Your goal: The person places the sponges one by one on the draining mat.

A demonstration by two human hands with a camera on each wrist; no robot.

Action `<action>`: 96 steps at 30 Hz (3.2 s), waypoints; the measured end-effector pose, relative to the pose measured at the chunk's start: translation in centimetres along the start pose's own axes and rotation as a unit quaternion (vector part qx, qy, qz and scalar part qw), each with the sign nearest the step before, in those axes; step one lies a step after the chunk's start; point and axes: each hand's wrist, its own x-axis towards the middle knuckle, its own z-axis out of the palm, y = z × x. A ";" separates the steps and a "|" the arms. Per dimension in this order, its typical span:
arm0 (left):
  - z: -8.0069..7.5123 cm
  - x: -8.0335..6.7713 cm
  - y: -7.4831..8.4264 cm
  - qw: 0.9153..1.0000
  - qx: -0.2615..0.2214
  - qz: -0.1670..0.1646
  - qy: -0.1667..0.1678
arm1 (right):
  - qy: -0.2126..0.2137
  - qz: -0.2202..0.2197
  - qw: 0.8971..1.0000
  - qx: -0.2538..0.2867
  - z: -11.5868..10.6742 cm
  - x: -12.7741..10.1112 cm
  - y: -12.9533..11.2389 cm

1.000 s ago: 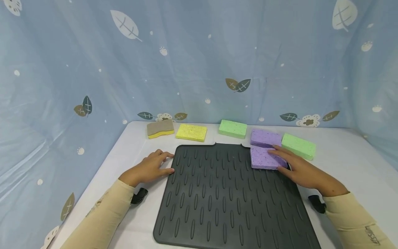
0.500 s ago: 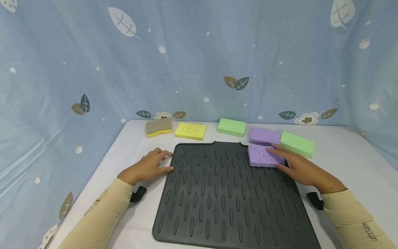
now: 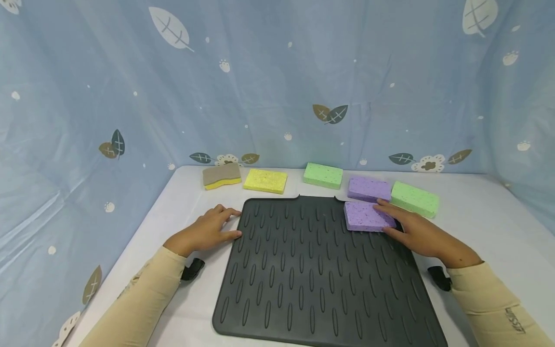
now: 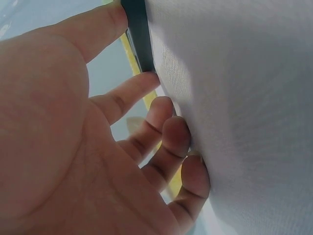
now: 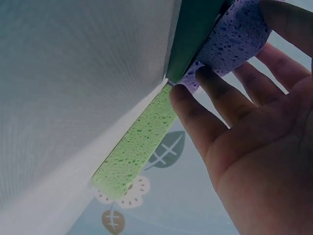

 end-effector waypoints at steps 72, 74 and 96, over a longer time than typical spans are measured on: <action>0.1 0.1 -0.2 1.000 -0.003 0.006 0.003 | 0.015 0.221 0.975 -0.029 -2.6 -1.6 5.6; 0.1 0.1 -0.1 1.000 -0.002 0.006 0.002 | 0.018 0.225 0.974 -0.037 -2.6 -1.7 5.5; 0.0 0.0 -0.1 1.000 -0.010 0.010 0.003 | 0.027 0.222 0.973 -0.052 -2.2 -1.6 5.8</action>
